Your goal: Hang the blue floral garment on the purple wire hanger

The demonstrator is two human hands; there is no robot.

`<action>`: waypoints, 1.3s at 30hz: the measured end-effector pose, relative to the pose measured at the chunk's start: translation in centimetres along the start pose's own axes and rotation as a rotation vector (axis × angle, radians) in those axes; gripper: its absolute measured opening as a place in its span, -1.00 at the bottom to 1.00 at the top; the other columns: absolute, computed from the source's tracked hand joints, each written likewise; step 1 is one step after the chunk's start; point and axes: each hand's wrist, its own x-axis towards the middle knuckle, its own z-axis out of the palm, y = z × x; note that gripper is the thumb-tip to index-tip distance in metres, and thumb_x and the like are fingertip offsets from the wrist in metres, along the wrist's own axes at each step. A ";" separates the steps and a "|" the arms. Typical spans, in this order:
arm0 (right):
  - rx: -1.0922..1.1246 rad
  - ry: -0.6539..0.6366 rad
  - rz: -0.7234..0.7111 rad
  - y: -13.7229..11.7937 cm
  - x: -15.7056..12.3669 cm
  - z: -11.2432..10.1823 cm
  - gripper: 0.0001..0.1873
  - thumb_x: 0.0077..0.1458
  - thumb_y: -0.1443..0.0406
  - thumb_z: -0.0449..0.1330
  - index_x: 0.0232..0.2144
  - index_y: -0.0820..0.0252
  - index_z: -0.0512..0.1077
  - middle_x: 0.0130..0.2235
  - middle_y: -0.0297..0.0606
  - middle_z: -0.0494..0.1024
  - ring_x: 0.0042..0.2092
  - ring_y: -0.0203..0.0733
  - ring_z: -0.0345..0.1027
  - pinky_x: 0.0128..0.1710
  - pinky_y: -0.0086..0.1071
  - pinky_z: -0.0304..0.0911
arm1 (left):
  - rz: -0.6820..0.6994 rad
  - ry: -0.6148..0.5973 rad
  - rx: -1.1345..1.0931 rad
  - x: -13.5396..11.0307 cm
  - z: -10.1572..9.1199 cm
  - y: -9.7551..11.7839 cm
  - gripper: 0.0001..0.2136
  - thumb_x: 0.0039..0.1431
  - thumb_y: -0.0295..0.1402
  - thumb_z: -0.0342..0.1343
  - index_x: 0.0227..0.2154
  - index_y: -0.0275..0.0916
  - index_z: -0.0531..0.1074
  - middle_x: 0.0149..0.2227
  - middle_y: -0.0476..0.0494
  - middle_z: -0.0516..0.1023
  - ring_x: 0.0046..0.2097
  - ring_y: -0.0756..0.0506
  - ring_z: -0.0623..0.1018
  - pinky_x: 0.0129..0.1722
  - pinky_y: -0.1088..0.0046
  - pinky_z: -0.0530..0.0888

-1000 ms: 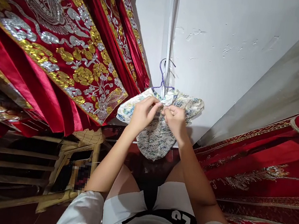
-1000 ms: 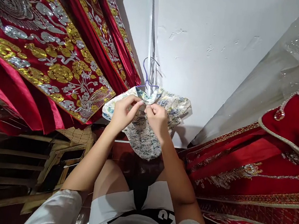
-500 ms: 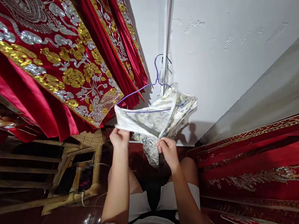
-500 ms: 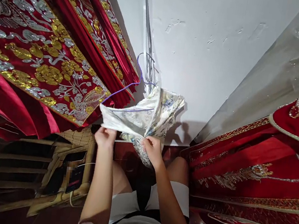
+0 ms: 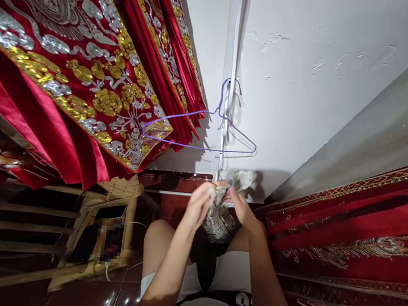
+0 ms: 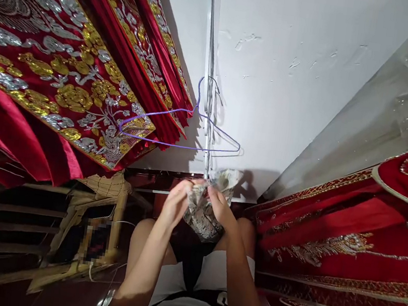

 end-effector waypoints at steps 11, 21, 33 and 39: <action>0.007 -0.520 0.066 -8.3 0.1 0.9 -0.50 0.01 -0.13 0.29 -0.38 0.21 0.56 -0.39 -0.18 0.60 -0.31 -0.04 0.49 -0.34 -0.27 0.36 | -0.048 -0.499 0.620 0.7 -2.9 4.5 -0.61 0.33 -0.08 0.11 0.05 -0.21 0.53 -0.06 -0.23 0.64 -0.02 -0.28 0.57 0.06 0.25 0.46; -0.617 0.163 -0.449 -10.8 8.1 -3.1 -0.42 0.11 0.27 0.14 0.21 0.03 0.46 0.07 -0.21 0.61 0.05 0.11 0.47 0.01 -0.17 0.35 | -0.184 -0.449 1.460 0.8 -10.0 8.1 -0.67 0.28 -0.07 0.07 -0.42 -0.20 0.53 -0.33 -0.15 0.66 -0.16 -0.28 0.61 0.38 -0.24 -0.03; -0.611 0.176 -0.493 -7.0 6.6 -3.4 -0.79 0.19 0.23 0.01 -0.37 0.11 0.43 -0.58 -0.46 0.08 -0.51 -0.27 -0.06 -0.45 -0.38 0.00 | 0.277 -0.178 1.383 1.3 -11.3 11.4 -0.77 0.31 -0.23 -0.03 -0.38 -0.22 0.41 -0.20 -0.23 0.52 -0.07 -0.24 0.50 0.09 0.12 0.43; -0.565 0.064 -0.521 -8.8 5.7 -3.2 -0.70 0.19 0.19 0.12 -0.55 0.12 0.23 -0.56 -0.45 0.07 -0.48 -0.31 -0.10 -0.47 -0.39 -0.06 | 0.527 0.030 1.072 5.8 -7.3 14.5 -0.83 0.23 -0.26 0.08 -0.42 -0.20 0.30 -0.32 -0.06 0.42 -0.24 -0.10 0.43 -0.16 0.40 0.41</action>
